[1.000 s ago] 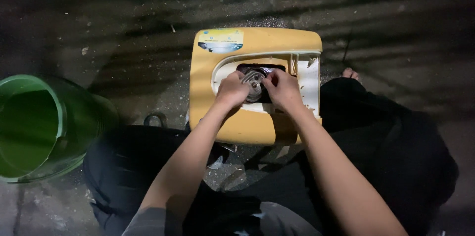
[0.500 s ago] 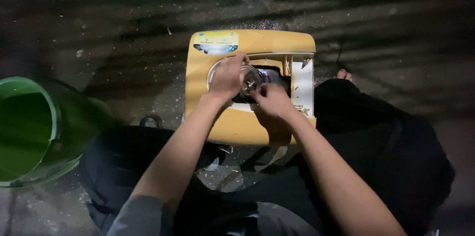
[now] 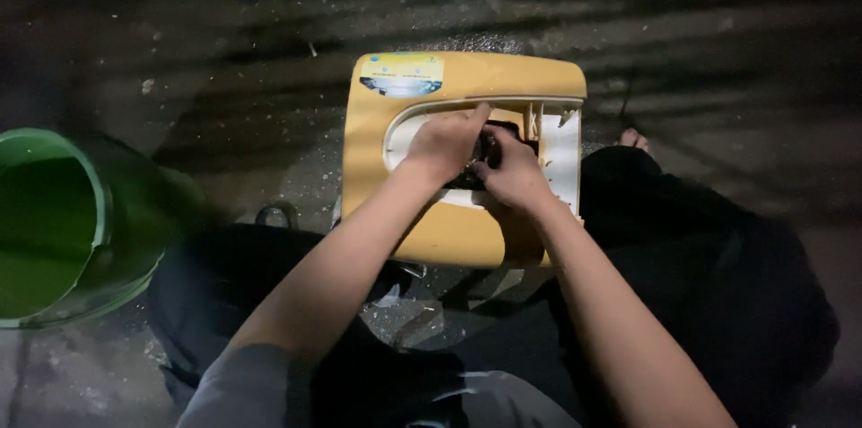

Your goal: Reassembling the internal components of a small appliance, including installing a heating element and connecting wires.

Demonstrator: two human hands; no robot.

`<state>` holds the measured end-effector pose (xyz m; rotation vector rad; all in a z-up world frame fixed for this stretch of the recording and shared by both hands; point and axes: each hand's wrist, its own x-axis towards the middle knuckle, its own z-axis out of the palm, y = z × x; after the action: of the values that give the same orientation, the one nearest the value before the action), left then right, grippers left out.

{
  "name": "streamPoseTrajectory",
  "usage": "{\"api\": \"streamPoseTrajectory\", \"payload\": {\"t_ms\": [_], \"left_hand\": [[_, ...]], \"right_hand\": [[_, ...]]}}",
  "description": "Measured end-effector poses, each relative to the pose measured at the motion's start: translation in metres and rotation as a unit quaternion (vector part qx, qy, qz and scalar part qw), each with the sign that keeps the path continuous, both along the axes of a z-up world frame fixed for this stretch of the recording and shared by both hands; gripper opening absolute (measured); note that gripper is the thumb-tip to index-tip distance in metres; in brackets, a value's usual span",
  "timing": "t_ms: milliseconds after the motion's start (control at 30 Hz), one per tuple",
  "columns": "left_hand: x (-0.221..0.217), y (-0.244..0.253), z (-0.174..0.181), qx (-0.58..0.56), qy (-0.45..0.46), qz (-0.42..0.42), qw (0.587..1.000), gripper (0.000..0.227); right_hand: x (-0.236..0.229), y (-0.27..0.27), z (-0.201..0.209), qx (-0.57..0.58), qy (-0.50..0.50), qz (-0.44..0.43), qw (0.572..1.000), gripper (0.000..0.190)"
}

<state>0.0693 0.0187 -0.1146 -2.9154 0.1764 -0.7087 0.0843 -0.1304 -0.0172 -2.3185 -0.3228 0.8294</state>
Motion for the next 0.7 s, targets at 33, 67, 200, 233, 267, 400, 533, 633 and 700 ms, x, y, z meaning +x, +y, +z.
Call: {"api": "streamPoseTrajectory", "payload": {"t_ms": [33,67,200,233,267,400,533,633,700], "left_hand": [[-0.002,0.002,0.011,0.0,0.002,0.002,1.0,0.024],[-0.001,0.003,0.023,-0.088,0.166,0.001,0.982,0.028],[0.008,0.007,0.059,-0.177,0.39,-0.043,0.903,0.025],[0.01,0.01,0.058,-0.179,0.39,-0.043,0.902,0.025],[0.012,0.015,0.058,-0.175,0.415,-0.067,0.89,0.03],[0.002,0.017,0.07,-0.255,0.434,0.002,0.864,0.046],[0.002,0.019,0.077,-0.306,0.437,0.111,0.839,0.046],[-0.001,0.027,0.082,-0.318,0.479,0.146,0.805,0.053],[-0.006,0.023,0.069,-0.339,0.503,0.14,0.783,0.042]], "right_hand": [[-0.003,0.001,0.001,0.0,0.002,0.002,1.0,0.067],[-0.003,0.001,0.004,0.001,0.0,0.005,1.0,0.066],[-0.004,0.0,0.0,-0.025,0.01,0.007,1.0,0.069],[-0.004,-0.002,0.002,-0.027,0.01,0.007,1.0,0.069],[-0.004,-0.002,0.005,-0.008,0.018,0.006,1.0,0.068],[-0.002,-0.004,0.006,0.04,0.033,-0.002,0.999,0.062],[0.002,-0.002,-0.002,0.024,0.01,-0.002,1.0,0.057],[0.003,-0.002,-0.01,0.005,-0.007,-0.009,1.0,0.053],[0.002,-0.002,-0.013,0.016,0.004,-0.042,0.999,0.051]]}}
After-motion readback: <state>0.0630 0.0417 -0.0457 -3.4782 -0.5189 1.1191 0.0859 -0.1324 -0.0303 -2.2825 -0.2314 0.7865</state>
